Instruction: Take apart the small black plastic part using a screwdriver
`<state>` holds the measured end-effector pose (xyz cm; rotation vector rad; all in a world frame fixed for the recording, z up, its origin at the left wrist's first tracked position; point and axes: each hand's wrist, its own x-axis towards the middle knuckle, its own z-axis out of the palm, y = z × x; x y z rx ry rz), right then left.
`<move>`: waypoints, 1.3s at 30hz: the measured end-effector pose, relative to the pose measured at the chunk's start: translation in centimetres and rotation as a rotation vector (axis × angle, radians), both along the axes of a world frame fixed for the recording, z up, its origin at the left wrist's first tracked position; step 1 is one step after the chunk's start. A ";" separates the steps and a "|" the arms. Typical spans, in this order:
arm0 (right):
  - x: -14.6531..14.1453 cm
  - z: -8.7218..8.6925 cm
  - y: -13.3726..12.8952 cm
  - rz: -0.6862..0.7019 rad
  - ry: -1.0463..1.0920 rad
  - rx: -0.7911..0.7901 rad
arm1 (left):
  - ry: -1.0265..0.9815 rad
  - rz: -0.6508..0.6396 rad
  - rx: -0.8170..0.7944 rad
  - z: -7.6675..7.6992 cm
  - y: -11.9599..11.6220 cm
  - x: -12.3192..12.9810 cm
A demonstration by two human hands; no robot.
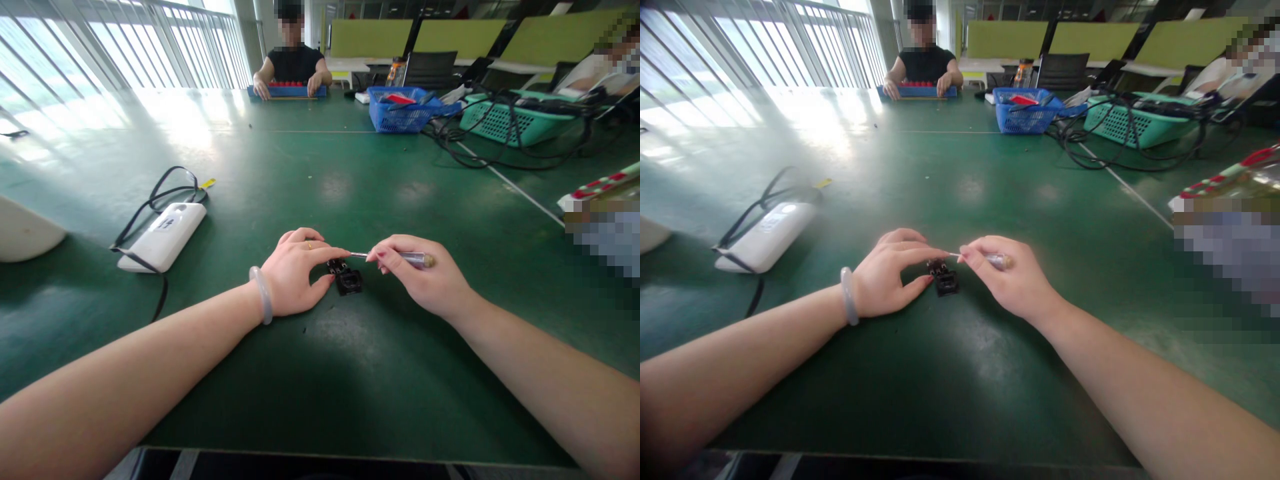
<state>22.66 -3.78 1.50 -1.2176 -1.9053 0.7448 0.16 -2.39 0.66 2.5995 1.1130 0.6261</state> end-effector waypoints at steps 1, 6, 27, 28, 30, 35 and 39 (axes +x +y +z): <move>0.0 0.0 0.0 -0.008 0.002 0.001 | 0.009 0.002 0.002 0.0 0.1 0.0; -0.1 0.0 0.0 -0.019 0.002 0.007 | 0.044 0.070 0.027 -0.4 0.7 -0.1; -0.1 0.0 0.0 -0.046 0.009 0.003 | -0.119 -0.040 0.039 -0.5 -0.5 0.1; -0.1 0.0 0.0 -0.050 0.011 0.004 | -0.121 -0.037 0.045 -0.5 -0.5 0.1; -0.1 -0.1 0.1 -0.049 0.014 0.002 | -0.125 -0.041 0.053 -0.5 -0.5 0.1; -0.1 -0.1 0.2 -0.041 0.005 0.007 | -0.119 -0.091 0.045 -0.5 -0.3 0.1; 0.0 -0.1 0.1 -0.044 -0.004 0.016 | -0.116 -0.119 0.056 -0.4 -0.3 0.0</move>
